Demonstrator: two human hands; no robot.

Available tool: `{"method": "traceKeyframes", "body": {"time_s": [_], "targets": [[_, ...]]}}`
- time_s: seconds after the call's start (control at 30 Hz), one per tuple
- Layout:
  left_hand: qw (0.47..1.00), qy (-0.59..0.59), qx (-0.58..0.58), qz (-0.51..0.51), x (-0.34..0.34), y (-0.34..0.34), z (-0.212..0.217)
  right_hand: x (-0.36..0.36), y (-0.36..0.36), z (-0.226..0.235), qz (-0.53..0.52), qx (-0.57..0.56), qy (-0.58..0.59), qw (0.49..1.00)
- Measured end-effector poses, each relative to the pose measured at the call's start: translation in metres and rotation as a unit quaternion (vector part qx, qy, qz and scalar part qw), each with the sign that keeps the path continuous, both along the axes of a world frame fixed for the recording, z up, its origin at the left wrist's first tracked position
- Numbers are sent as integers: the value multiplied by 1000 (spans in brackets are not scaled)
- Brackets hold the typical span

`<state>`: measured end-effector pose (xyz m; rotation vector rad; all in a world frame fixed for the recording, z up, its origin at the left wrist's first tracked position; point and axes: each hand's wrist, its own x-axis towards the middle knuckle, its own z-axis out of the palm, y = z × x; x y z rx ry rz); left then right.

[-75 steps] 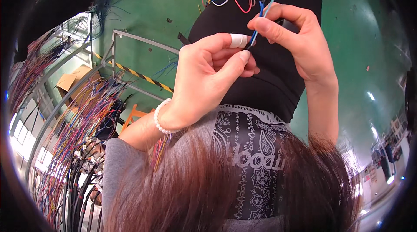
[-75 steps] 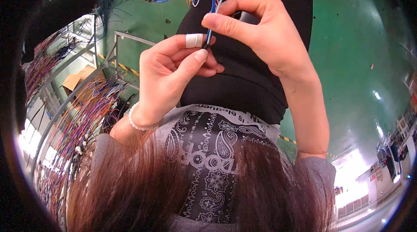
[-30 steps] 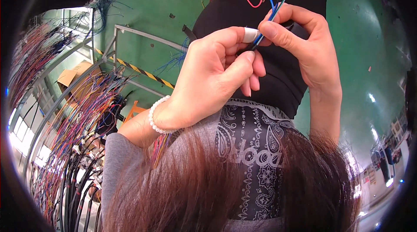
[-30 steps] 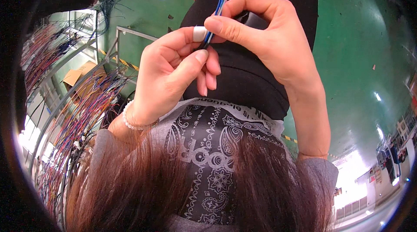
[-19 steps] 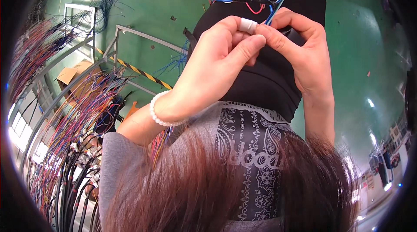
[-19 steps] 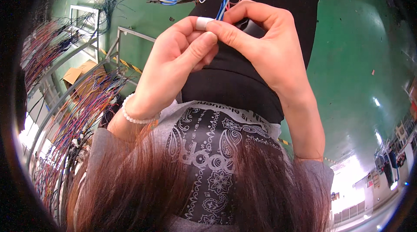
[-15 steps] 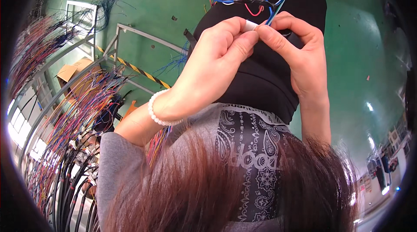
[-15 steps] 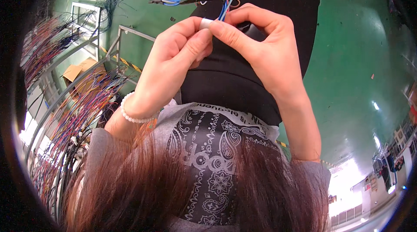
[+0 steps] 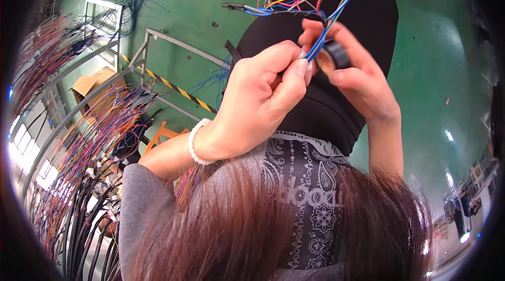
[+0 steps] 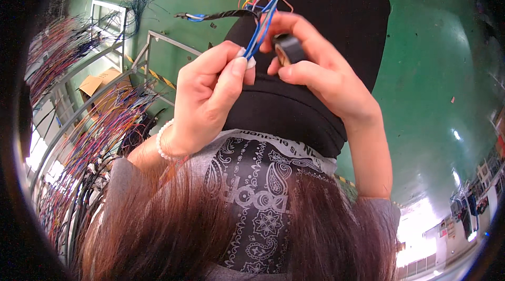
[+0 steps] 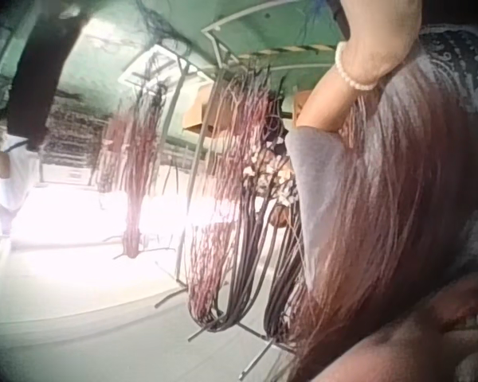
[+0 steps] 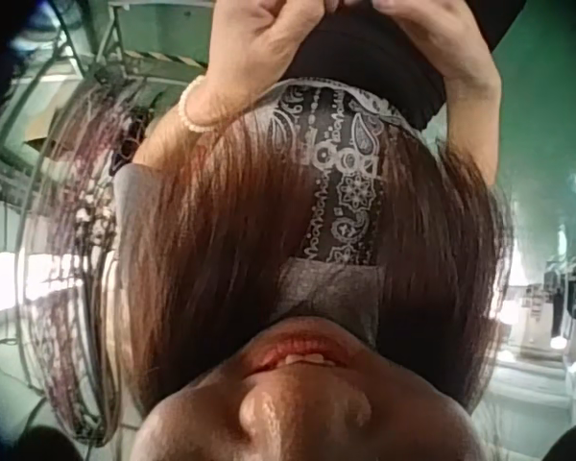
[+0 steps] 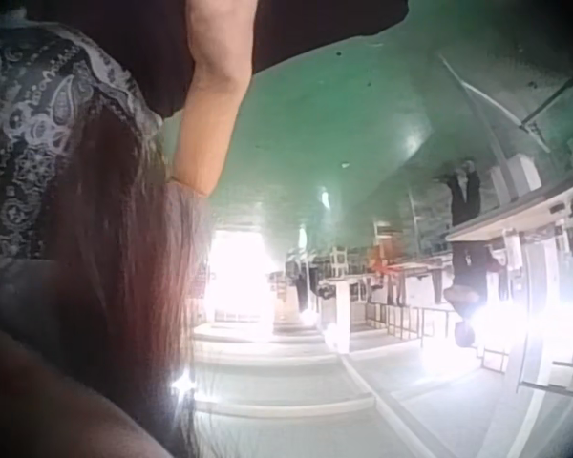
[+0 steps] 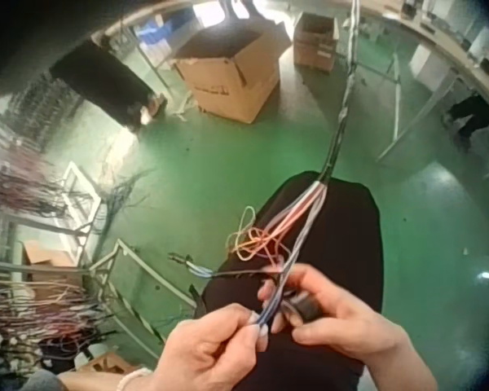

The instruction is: Wrapping and bundling multiple colored electrical wires together using a roll of black electrical tape.

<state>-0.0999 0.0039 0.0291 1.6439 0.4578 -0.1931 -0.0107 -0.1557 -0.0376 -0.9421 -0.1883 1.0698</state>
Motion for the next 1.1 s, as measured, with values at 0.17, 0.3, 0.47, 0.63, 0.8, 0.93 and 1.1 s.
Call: {"method": "traceKeyframes", "body": {"time_s": [0.17,0.3,0.47,0.63,0.8,0.93,1.1], "targets": [[994,73,-84,-20,5,11,7,23,7,0,128,-8,61,990],[988,70,-134,15,9,10,8,43,15,5,149,7,0,989],[983,98,-154,-16,8,15,9,50,18,5,171,2,-24,985],[986,83,-144,-24,7,17,6,50,13,5,169,84,8,982],[997,5,-76,-26,1,15,-3,37,5,21,159,51,8,986],[997,-44,67,-14,1,9,-8,18,5,49,73,-87,6,993],[960,-187,205,-37,-4,6,-20,20,-2,76,71,-56,121,989]]}}
